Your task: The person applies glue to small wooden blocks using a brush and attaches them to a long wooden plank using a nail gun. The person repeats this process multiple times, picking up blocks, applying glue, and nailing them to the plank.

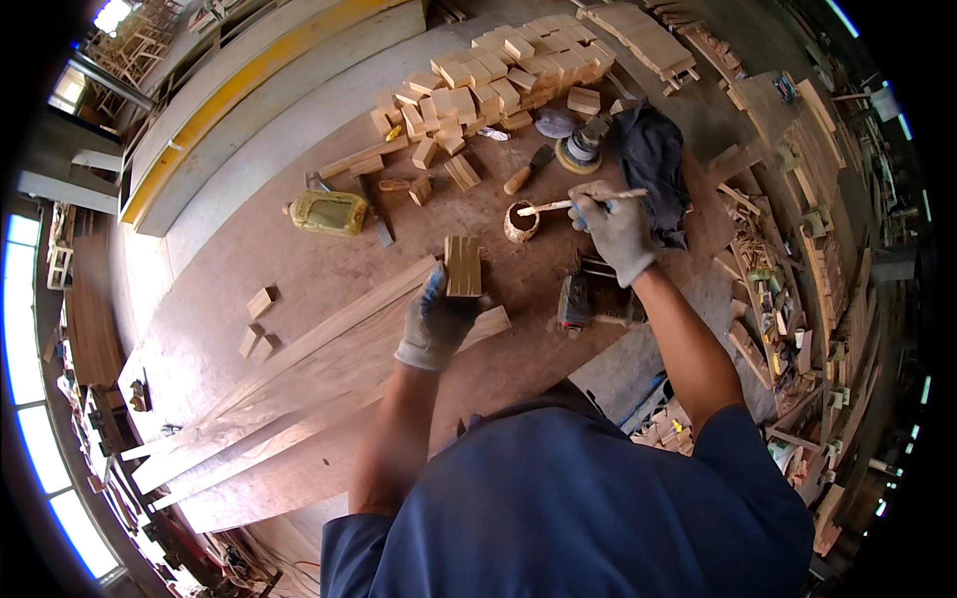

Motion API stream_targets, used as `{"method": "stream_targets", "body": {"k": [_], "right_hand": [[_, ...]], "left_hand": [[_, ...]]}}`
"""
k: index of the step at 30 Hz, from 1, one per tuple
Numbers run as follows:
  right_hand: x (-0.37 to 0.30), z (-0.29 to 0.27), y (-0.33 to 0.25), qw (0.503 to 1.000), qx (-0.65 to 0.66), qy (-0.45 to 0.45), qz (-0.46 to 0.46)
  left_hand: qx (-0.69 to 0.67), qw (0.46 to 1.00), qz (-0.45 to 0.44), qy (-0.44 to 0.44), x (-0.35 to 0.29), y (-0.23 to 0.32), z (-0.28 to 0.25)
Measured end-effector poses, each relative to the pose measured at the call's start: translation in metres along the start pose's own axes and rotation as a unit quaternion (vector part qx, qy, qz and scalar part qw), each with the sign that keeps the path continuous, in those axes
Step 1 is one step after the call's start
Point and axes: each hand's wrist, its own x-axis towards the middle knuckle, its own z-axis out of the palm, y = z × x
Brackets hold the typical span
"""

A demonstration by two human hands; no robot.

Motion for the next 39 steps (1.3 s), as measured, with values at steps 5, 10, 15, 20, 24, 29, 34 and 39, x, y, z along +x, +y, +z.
{"method": "stream_targets", "body": {"k": [5, 10, 15, 20, 24, 29, 34, 39], "right_hand": [[0.040, 0.028, 0.066, 0.994, -0.110, 0.017, -0.005], [0.048, 0.058, 0.092, 0.987, -0.141, 0.000, 0.072], [-0.003, 0.041, 0.077, 0.992, -0.081, 0.028, 0.089], [-0.099, 0.037, 0.097, 0.974, -0.069, -0.182, 0.113], [-0.146, 0.051, 0.109, 0.950, 0.036, -0.214, 0.225], [-0.169, 0.060, 0.112, 0.950, 0.012, -0.232, 0.209], [-0.165, 0.054, 0.102, 0.942, -0.006, -0.243, 0.233], [-0.163, 0.054, 0.107, 0.957, -0.021, -0.221, 0.188]], "left_hand": [[0.353, 0.930, 0.040, 0.099, -0.039, 0.021, 0.031], [0.762, 0.627, 0.139, 0.082, -0.060, 0.024, 0.052], [0.853, 0.495, 0.160, 0.037, -0.063, -0.002, 0.038], [0.880, 0.445, 0.164, 0.024, -0.052, -0.034, 0.026], [0.887, 0.432, 0.161, 0.026, -0.038, -0.048, 0.016], [0.883, 0.451, 0.127, 0.033, -0.032, -0.052, 0.017], [0.892, 0.439, 0.109, 0.029, -0.029, -0.050, 0.013], [0.892, 0.438, 0.111, 0.026, -0.029, -0.050, 0.009]]}}
